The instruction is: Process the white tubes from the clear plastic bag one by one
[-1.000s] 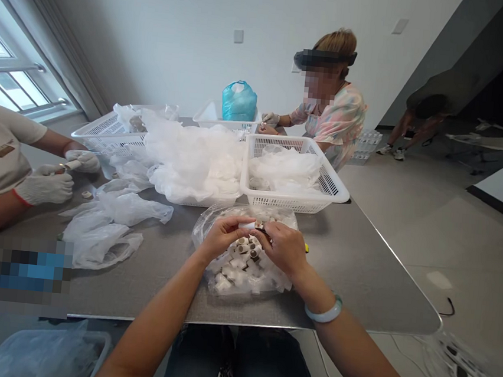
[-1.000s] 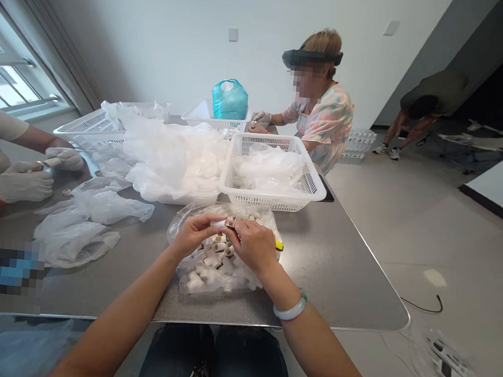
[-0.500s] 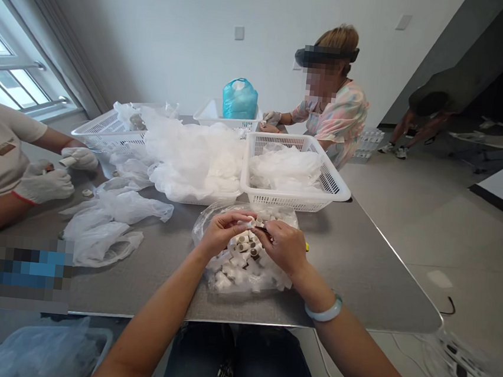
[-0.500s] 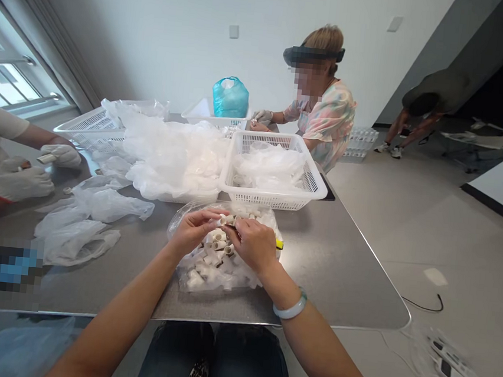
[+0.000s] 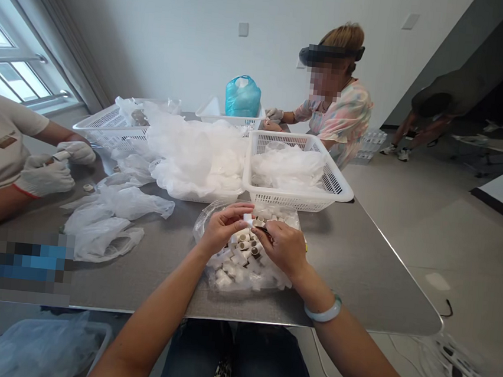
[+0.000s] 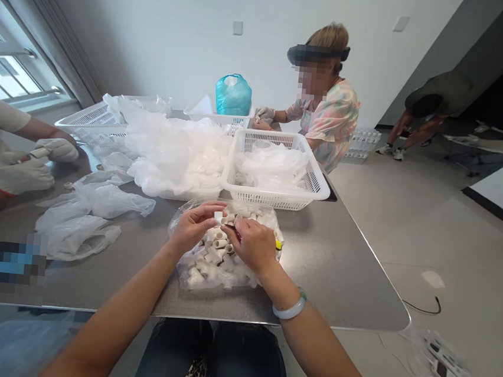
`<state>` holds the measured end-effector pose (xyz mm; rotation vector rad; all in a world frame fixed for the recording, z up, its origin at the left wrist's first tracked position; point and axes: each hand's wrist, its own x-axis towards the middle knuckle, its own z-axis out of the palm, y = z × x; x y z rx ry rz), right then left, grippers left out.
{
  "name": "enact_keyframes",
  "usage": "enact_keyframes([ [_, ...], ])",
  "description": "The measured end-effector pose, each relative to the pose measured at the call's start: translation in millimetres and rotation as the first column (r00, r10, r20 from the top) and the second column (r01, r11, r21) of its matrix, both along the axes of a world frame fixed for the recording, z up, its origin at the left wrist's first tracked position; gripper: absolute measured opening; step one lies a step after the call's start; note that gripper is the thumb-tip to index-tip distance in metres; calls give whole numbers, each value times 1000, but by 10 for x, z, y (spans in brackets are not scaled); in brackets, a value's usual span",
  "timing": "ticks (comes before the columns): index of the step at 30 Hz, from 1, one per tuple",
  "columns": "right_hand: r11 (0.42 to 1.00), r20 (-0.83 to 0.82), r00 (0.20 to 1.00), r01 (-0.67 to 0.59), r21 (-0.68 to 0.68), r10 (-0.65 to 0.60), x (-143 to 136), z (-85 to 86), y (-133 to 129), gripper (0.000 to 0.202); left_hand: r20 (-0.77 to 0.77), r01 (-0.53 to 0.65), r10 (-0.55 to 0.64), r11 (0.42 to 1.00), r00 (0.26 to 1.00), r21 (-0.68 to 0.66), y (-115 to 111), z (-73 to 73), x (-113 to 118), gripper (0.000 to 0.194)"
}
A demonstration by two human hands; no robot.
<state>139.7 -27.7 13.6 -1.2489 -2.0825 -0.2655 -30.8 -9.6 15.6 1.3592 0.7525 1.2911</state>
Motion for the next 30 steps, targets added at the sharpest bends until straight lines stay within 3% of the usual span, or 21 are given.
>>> enact_keyframes([
  [7,998,-33,999,-4,61,6,13,20,11,56,102,21,-14,997,995,-70,13,-63,13,24],
  [13,999,-14,999,35,-27,-35,-15,-15,2,57,61,-89,88,996,994,9,1,-50,62,24],
  [21,992,-94,989,110,-63,-115,89,45,48,58,8,-175,175,985,985,3,0,-54,98,26],
  [27,999,-58,998,35,-14,-36,78,37,62,56,-84,-63,63,998,995,0,-22,-74,120,35],
  [30,999,-12,1000,28,-16,-28,61,27,61,56,-128,-72,76,997,989,38,-36,-86,132,35],
])
